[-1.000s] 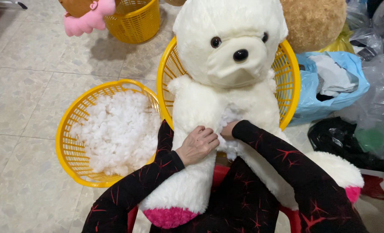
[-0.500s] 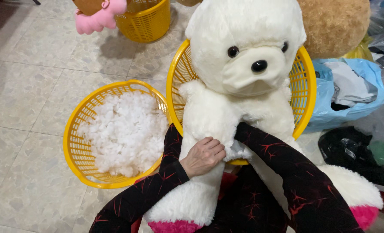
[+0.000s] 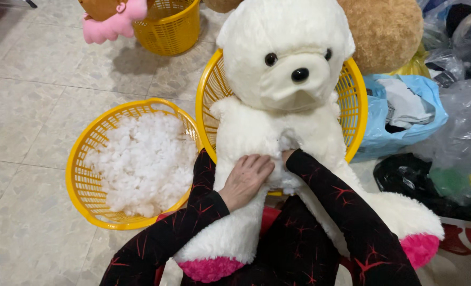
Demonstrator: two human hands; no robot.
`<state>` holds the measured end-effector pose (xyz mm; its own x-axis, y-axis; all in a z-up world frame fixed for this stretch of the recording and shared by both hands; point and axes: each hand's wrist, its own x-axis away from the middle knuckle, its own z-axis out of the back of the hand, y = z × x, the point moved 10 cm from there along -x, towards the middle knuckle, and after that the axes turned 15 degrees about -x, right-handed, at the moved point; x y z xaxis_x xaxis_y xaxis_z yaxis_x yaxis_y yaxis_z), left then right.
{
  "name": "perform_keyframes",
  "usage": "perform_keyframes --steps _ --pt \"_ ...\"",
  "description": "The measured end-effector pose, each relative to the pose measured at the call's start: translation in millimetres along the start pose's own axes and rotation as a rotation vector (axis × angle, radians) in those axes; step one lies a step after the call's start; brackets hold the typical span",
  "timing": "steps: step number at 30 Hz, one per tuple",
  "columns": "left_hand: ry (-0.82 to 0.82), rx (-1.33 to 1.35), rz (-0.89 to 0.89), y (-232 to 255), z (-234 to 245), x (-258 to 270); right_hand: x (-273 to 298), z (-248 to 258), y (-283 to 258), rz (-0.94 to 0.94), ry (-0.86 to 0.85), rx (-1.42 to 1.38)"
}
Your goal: The person repeatedly takes handfuls of white stuffing from a yellow basket and inserts them into the torso of a large white teddy bear. They press and distribute the stuffing inside the bear's body throughout the clip.
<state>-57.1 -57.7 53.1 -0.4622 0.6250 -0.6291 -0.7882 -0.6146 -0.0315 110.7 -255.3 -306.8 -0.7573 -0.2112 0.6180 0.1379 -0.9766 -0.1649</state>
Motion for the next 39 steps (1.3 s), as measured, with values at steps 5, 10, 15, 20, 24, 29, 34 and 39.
perform_keyframes --steps 5,10,15,20,24,29,34,39 --pt "-0.149 0.134 0.090 -6.4 6.0 -14.9 43.5 12.3 -3.1 0.097 -0.023 0.068" --pt "-0.224 0.163 0.103 -9.6 0.2 -22.6 147.2 90.5 -62.8 0.286 0.224 0.031" --pt "-0.298 0.009 -0.107 26.5 -21.9 -18.1 299.8 183.3 -121.6 0.616 0.736 -0.252" --pt "-0.213 0.049 -0.073 36.1 -36.4 -30.4 338.6 132.4 -92.3 0.118 0.870 -0.468" --pt "-0.185 0.099 0.017 24.2 -48.5 -47.1 300.2 29.3 -86.3 0.123 0.615 -0.882" --pt "-0.182 0.129 0.029 31.6 -51.0 -44.6 243.5 -63.0 -94.7 0.107 0.409 -1.898" --pt "-0.159 0.145 0.035 28.8 -46.8 -37.2 206.3 -109.4 -76.4 -0.089 0.588 -2.523" --pt "-0.127 0.034 -0.067 34.2 -45.0 -24.4 157.5 -122.0 -36.6 -0.008 0.872 -2.629"
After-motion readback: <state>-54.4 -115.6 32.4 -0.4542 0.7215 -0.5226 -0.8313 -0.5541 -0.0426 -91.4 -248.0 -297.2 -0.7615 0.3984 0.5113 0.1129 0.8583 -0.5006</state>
